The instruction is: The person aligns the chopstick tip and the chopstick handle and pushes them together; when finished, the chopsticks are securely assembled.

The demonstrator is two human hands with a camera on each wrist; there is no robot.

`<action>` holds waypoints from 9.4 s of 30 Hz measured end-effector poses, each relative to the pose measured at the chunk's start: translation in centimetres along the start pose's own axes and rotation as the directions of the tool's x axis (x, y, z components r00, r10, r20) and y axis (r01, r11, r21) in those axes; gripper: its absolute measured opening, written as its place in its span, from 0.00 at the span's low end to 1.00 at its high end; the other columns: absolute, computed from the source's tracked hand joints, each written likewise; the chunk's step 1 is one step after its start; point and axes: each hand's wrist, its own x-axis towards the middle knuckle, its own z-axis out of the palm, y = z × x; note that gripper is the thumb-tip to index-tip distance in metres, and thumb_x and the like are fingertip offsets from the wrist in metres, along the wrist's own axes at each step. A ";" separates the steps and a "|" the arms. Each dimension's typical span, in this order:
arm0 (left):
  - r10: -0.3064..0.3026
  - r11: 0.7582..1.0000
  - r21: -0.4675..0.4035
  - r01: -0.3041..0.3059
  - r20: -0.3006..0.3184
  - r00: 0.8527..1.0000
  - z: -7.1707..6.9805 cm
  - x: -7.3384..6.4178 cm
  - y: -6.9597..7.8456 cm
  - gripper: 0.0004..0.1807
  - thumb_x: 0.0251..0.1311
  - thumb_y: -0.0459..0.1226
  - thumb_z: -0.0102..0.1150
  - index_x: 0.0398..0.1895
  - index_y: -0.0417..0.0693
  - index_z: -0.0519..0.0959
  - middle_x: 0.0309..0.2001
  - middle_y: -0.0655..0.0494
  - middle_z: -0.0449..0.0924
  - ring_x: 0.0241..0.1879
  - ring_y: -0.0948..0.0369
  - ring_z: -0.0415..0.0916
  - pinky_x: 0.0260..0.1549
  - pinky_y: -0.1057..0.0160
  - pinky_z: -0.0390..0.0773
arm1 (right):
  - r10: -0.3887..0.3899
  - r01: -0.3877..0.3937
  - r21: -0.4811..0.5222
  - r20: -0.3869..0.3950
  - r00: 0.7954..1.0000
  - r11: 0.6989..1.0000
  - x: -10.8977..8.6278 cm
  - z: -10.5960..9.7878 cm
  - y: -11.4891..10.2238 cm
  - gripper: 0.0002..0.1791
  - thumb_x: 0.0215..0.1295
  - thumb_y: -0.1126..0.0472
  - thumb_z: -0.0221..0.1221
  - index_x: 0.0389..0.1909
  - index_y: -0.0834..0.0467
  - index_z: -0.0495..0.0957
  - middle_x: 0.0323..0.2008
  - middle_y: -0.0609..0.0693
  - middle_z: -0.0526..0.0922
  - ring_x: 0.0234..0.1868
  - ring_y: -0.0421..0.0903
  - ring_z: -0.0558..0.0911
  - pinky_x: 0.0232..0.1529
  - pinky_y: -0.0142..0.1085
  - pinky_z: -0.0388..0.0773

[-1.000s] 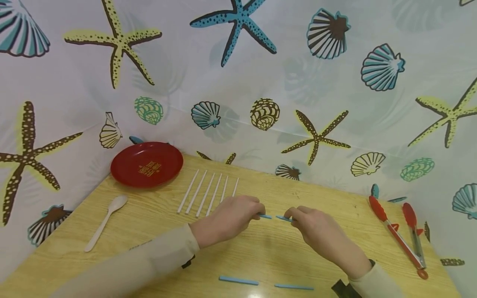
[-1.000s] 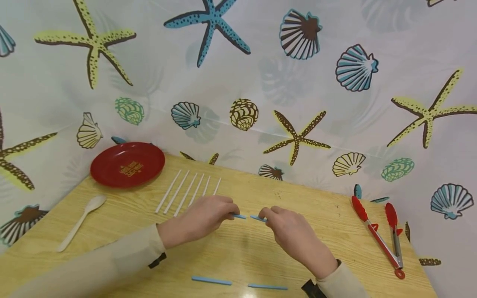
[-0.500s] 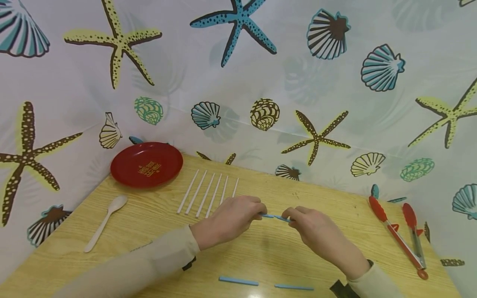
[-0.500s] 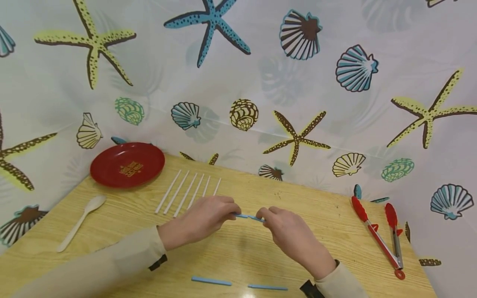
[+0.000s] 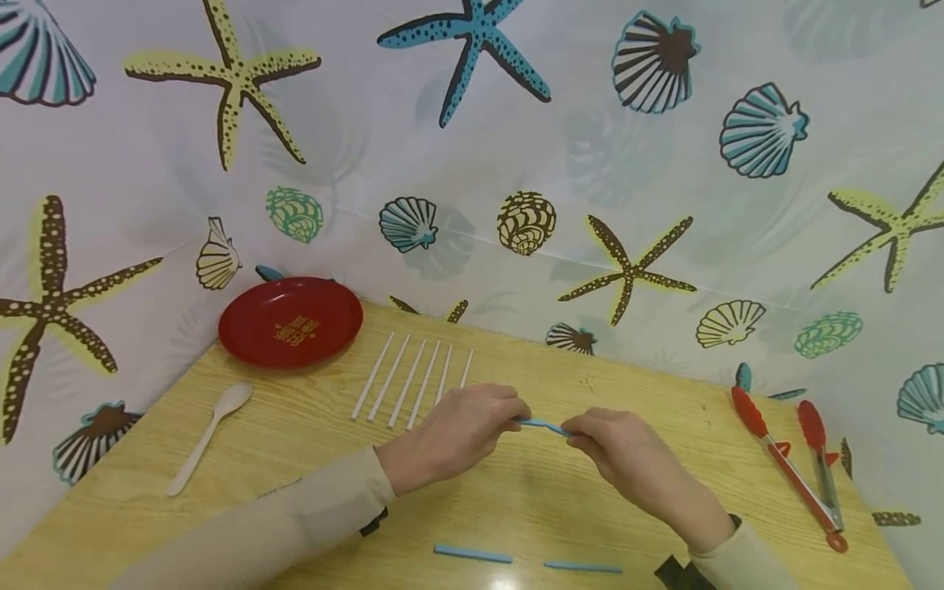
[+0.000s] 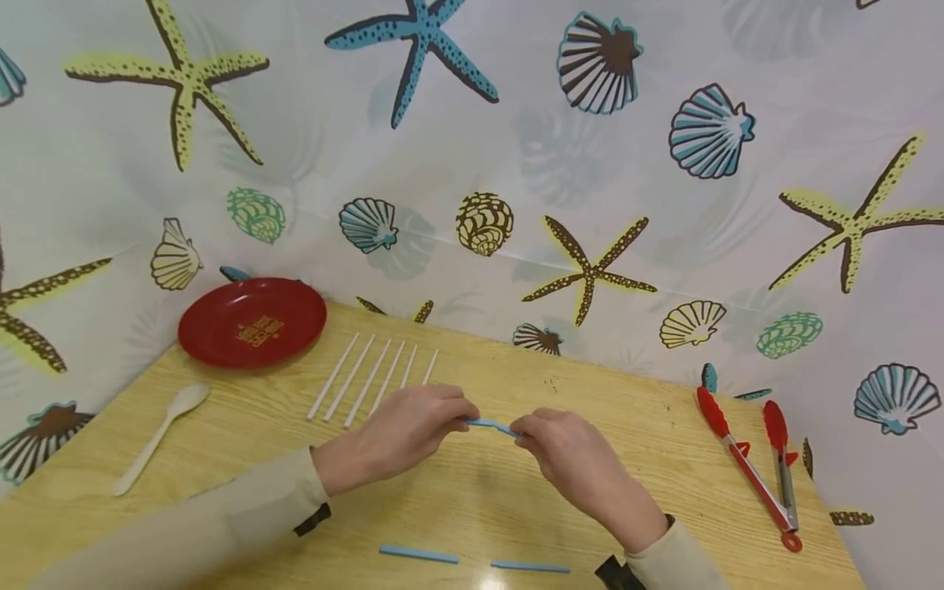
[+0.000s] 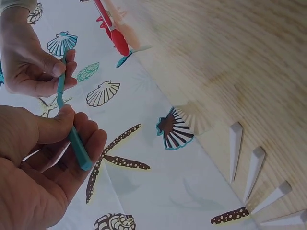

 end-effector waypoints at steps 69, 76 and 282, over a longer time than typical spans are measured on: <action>-0.229 0.957 0.228 0.179 0.217 0.949 0.9 2.6 -0.2 0.06 0.63 0.39 0.66 0.29 0.51 0.83 0.24 0.60 0.78 0.19 0.67 0.70 0.16 0.71 0.70 | -0.138 0.112 -0.341 -0.053 0.989 0.933 0.4 1.4 -0.7 0.19 0.49 0.67 0.76 0.43 0.60 0.83 0.39 0.49 0.82 0.41 0.46 0.81 0.38 0.34 0.81; -0.318 0.935 -0.071 0.349 0.273 0.908 1.6 3.3 -3.0 0.13 0.64 0.31 0.63 0.22 0.45 0.74 0.17 0.59 0.71 0.15 0.67 0.65 0.20 0.68 0.71 | -0.024 0.032 -0.024 0.287 0.958 0.999 -1.1 0.9 -2.0 0.15 0.58 0.61 0.71 0.46 0.59 0.83 0.41 0.48 0.82 0.39 0.42 0.82 0.37 0.32 0.80; -0.086 0.991 0.123 0.056 0.253 0.964 -0.6 -0.8 3.0 0.06 0.58 0.25 0.66 0.29 0.43 0.80 0.23 0.56 0.74 0.24 0.63 0.72 0.21 0.74 0.71 | -0.236 0.231 -0.322 0.026 0.972 0.918 0.0 1.4 -1.5 0.20 0.49 0.81 0.69 0.42 0.62 0.80 0.36 0.50 0.79 0.37 0.44 0.80 0.34 0.31 0.79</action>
